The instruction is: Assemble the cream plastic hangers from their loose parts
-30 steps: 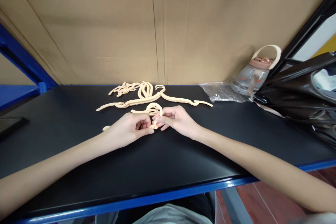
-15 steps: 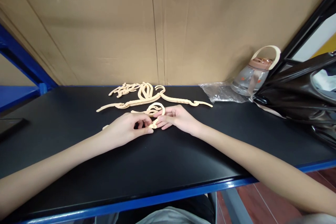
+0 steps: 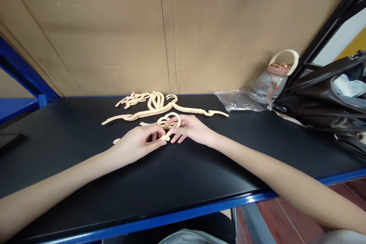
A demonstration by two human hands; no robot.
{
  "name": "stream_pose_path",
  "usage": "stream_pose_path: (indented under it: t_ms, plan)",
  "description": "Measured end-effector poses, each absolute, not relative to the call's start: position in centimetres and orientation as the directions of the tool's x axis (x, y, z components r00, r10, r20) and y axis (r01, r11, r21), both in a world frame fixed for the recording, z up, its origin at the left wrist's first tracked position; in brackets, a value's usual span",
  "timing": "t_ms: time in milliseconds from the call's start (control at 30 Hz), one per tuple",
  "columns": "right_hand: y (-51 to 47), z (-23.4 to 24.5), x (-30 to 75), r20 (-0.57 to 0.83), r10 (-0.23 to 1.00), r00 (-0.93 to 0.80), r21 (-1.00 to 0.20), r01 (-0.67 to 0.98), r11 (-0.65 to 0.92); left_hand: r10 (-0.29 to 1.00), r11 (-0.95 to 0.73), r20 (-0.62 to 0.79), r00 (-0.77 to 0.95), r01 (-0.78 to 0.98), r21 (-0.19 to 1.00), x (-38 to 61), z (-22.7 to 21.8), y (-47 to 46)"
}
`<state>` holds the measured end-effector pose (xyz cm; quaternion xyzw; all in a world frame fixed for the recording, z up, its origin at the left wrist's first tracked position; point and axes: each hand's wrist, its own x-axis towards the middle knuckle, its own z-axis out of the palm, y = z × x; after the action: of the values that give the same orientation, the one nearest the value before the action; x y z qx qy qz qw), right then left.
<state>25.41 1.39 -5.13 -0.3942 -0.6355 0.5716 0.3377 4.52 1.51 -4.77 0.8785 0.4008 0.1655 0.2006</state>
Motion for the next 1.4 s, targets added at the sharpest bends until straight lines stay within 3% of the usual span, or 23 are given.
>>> stream_pose_path:
  t_ms: [367,500,600,667,767,867,1000,1167,1400]
  plan:
    - [1.5,-5.4,25.4,0.029,0.852,-0.523,-0.95,0.249,0.186,0.636,-0.771,0.219,0.74,0.596,0.224,4.2,-4.5,0.8]
    - [1.0,-5.1,25.3,0.06,0.908,-0.415,-0.839,0.472,0.271,0.633,-0.774,0.207,0.746,0.598,0.209,4.1,-4.3,0.6]
    - [0.7,-4.6,25.4,0.205,0.941,-0.269,-0.661,0.671,0.336,0.673,-0.736,0.197,0.713,0.619,0.276,4.2,-4.0,0.3]
    - [0.5,-4.4,25.4,0.273,0.933,-0.235,-0.614,0.704,0.357,0.724,-0.676,0.178,0.667,0.633,0.378,4.3,-3.9,0.3]
    - [0.5,-4.3,25.6,0.309,0.92,-0.24,-0.599,0.703,0.384,0.788,-0.494,0.088,0.609,0.54,0.682,4.5,-3.9,0.5]
    - [0.8,-4.7,25.6,0.313,0.908,-0.279,-0.551,0.725,0.413,0.783,-0.137,-0.13,0.608,0.374,0.917,4.6,-4.0,1.0]
    - [1.0,-5.3,25.3,0.274,0.887,-0.372,-0.47,0.752,0.462,0.693,0.131,-0.258,0.673,0.234,0.963,4.4,-3.8,1.4]
    - [0.8,-5.3,25.2,0.241,0.878,-0.414,-0.416,0.773,0.479,0.684,0.196,-0.27,0.678,0.185,0.963,4.0,-3.4,1.2]
    - [1.1,-5.3,25.5,0.255,0.906,-0.337,-0.479,0.77,0.421,0.719,0.207,-0.275,0.639,0.181,0.962,4.3,-3.2,1.1]
